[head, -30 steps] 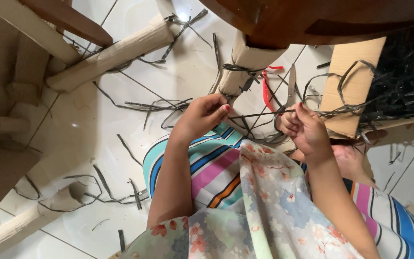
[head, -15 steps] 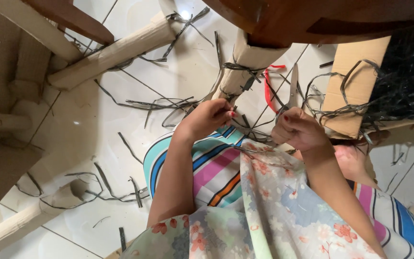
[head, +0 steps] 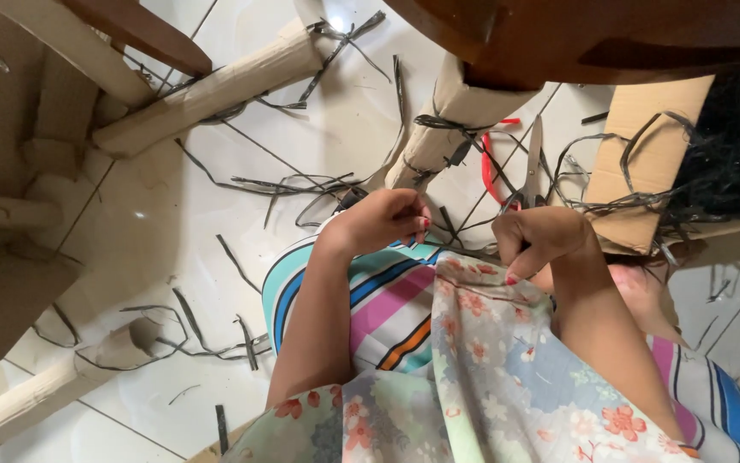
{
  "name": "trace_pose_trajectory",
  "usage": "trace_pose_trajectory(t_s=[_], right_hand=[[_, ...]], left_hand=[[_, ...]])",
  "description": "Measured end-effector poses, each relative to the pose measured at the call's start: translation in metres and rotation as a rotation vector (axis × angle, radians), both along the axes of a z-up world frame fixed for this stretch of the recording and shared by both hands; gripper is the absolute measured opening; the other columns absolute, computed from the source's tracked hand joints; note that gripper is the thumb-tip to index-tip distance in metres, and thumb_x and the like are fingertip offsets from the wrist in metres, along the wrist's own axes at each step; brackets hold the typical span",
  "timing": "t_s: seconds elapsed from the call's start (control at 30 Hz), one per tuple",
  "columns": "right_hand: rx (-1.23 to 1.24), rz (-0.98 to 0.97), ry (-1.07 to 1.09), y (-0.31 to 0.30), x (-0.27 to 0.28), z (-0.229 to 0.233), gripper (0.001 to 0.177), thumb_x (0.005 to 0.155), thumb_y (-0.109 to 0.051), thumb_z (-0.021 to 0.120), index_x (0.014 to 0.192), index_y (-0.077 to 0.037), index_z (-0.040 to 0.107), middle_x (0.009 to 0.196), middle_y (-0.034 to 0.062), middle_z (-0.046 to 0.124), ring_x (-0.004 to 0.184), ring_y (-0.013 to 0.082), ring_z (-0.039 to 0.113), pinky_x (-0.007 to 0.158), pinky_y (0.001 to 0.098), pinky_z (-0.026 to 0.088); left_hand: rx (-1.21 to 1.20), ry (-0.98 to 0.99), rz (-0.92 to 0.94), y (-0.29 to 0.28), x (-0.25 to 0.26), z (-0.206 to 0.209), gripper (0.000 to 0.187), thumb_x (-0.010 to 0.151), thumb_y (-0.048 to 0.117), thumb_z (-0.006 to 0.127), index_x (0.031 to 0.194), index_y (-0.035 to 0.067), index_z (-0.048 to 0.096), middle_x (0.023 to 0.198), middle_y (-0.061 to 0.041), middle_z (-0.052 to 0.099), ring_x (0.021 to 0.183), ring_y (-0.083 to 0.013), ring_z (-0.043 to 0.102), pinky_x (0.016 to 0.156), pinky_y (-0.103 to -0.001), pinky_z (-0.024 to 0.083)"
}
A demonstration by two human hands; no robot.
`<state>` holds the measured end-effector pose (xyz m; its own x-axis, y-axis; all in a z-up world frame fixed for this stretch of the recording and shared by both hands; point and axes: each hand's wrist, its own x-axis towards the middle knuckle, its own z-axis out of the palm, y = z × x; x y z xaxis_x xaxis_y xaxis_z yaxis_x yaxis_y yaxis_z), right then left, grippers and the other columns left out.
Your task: Wrapping wooden furniture legs with protective cardboard and securing them with black plastic ties.
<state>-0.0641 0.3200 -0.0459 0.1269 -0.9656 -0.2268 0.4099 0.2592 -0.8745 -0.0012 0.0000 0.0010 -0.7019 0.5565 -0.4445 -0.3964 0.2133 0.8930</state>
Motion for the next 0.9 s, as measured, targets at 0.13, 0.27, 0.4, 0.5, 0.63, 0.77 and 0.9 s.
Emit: trace_pose_trajectory(t_s=[0.13,0.27,0.4,0.5,0.63,0.77,0.9], right_hand=[[0.285,-0.221,0.181,-0.02,0.013,0.046,0.051,0.088,0.003,0.072,0.046,-0.01,0.045,0.044,-0.0052,0.029,0.048,0.0052,0.023,0.045,0.0264,0.02],[0.513,-0.758,0.273,-0.04,0.032,0.065,0.038,0.096,-0.013,0.066,0.061,-0.008,0.054,0.045,-0.0038,0.033,0.043,0.0047,0.025,0.044,0.0241,0.018],[0.631,-0.956,0.22,-0.058,0.044,0.083,0.032,0.097,-0.019,0.068,0.122,0.0,0.061,0.053,-0.0024,0.041,0.046,0.0036,0.034,0.046,0.0194,0.022],[1.139,-0.449,0.552,-0.074,0.051,0.111,0.055,0.1,-0.041,0.066,0.135,0.002,0.06,0.13,0.0314,0.064,0.121,0.0416,0.065,0.097,0.0495,0.053],[1.069,-0.216,0.529,-0.07,0.051,0.121,0.044,0.103,-0.044,0.052,0.111,-0.002,0.064,0.083,0.0151,0.068,0.074,0.0244,0.062,0.069,0.0374,0.046],[0.831,-0.247,0.549,-0.065,0.042,0.12,0.03,0.1,-0.031,0.065,0.092,-0.005,0.076,0.061,0.0067,0.059,0.062,0.021,0.056,0.062,0.0334,0.045],[0.854,-0.395,0.698,-0.042,0.043,0.076,0.021,0.089,-0.028,0.076,0.096,-0.008,0.082,0.064,0.0112,0.06,0.066,0.0238,0.057,0.065,0.0376,0.046]], left_hand=[[-0.045,-0.003,-0.035,-0.001,-0.001,0.004,0.012,0.103,0.014,0.06,0.106,0.005,0.066,0.089,-0.008,0.075,0.08,-0.017,0.067,0.081,-0.031,0.053],[-0.115,-0.004,0.015,-0.006,0.0,-0.004,0.012,0.103,0.014,0.058,0.108,0.006,0.066,0.089,-0.006,0.075,0.081,-0.016,0.07,0.079,-0.03,0.054],[-0.129,-0.002,0.022,-0.003,0.0,-0.002,0.011,0.103,0.014,0.059,0.108,0.007,0.067,0.09,-0.006,0.076,0.081,-0.0158,0.07,0.079,-0.03,0.054],[-0.103,-0.014,-0.081,0.004,0.001,0.006,0.009,0.101,0.013,0.06,0.103,0.006,0.065,0.089,-0.005,0.076,0.081,-0.0147,0.069,0.079,-0.028,0.052],[-0.091,-0.021,-0.118,0.005,0.0,0.012,0.01,0.101,0.013,0.061,0.103,0.006,0.068,0.091,-0.006,0.077,0.082,-0.0156,0.07,0.08,-0.029,0.054],[-0.137,-0.019,-0.064,0.002,0.0,0.004,0.011,0.102,0.013,0.059,0.101,0.008,0.067,0.09,-0.004,0.076,0.082,-0.0132,0.07,0.079,-0.027,0.053],[-0.151,0.0,-0.001,-0.006,0.002,0.003,0.013,0.102,0.014,0.058,0.102,0.005,0.067,0.093,-0.008,0.077,0.086,-0.0173,0.073,0.081,-0.032,0.054]])
